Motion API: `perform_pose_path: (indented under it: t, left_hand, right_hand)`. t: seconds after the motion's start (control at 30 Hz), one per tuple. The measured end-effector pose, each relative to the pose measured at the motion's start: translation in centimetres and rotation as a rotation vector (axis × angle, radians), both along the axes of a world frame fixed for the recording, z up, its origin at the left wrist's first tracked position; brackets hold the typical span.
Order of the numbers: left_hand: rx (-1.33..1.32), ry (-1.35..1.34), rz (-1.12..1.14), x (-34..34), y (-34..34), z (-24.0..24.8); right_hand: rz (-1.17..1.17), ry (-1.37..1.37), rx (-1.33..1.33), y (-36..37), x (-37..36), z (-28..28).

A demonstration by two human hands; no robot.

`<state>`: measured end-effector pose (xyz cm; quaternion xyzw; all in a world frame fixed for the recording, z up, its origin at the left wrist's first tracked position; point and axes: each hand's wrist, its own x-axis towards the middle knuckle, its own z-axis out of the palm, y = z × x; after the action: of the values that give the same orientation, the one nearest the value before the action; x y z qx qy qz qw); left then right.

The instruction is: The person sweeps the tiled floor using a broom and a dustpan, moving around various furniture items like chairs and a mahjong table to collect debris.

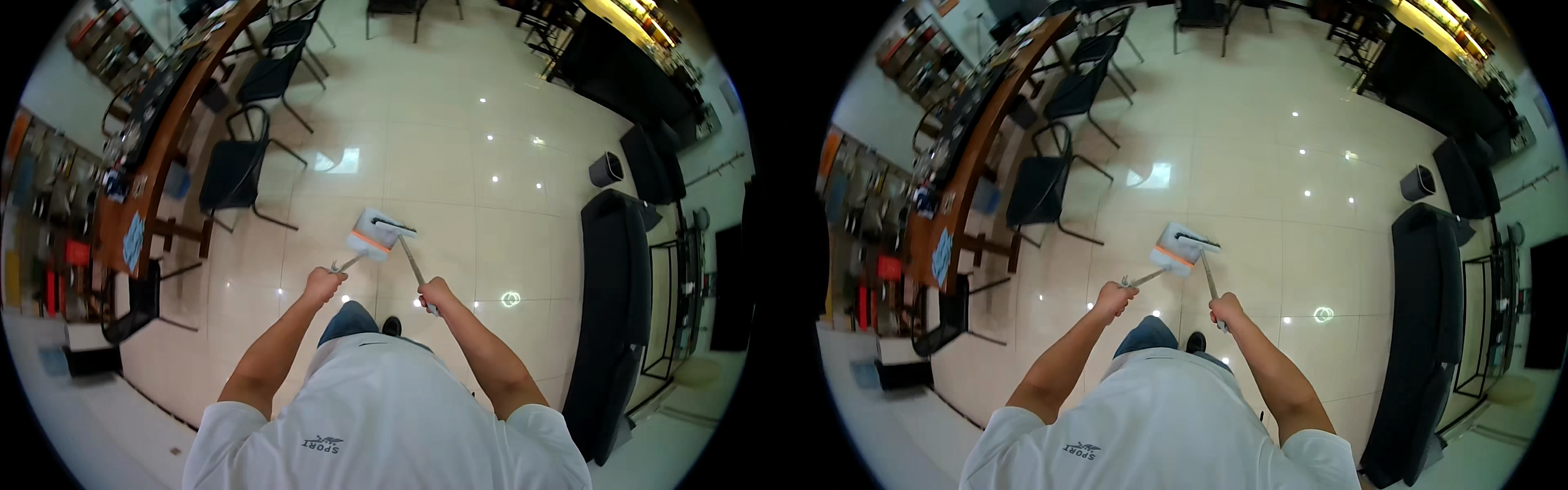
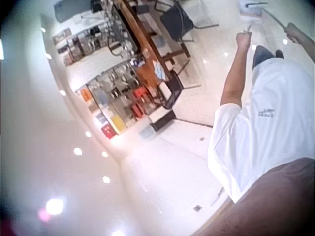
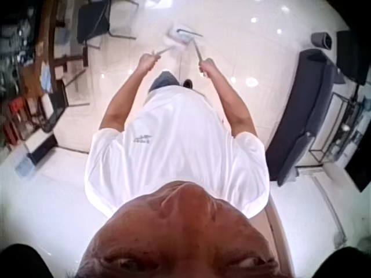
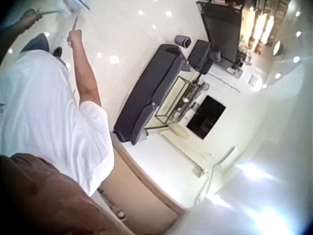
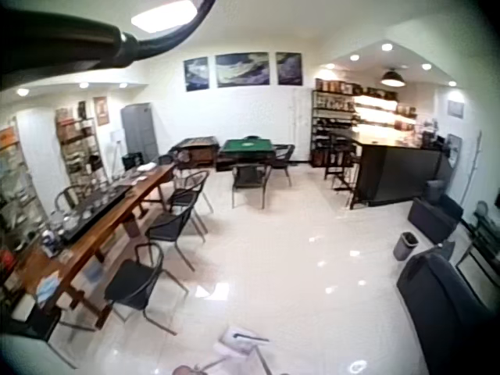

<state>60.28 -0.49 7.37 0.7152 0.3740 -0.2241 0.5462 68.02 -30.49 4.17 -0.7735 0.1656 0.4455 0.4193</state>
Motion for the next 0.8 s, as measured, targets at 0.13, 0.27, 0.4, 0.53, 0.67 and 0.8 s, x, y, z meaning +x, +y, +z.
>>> perform_pose_path:
  t: [0.13,0.27,0.4,0.53,0.67,0.8]
  left_hand:
    - [0.009,-0.016,-0.044,11.0,-0.6,0.2]
    - [0.035,-0.059,-0.162,21.8,-0.3,-1.4]
    - [0.112,-0.059,-0.327,31.7,-0.3,-1.3]
    - [0.232,-0.099,-0.55,42.9,-0.9,-1.4]
    - [0.243,-0.206,-0.632,52.8,-1.3,-2.7]
    - [0.189,-0.13,-0.606,62.8,-4.1,-0.7]
  right_hand:
    - [-0.231,-0.024,0.124,0.1,7.2,0.2]
    - [-0.317,-0.07,0.158,0.1,15.6,0.2]
    - [-0.399,-0.05,0.119,-0.2,23.1,0.4]
    - [-0.468,-0.068,0.053,-1.1,30.2,-0.4]
    - [-0.499,-0.086,0.007,-1.5,38.1,-0.4]
    - [-0.536,-0.111,0.01,-2.6,46.7,-0.1]
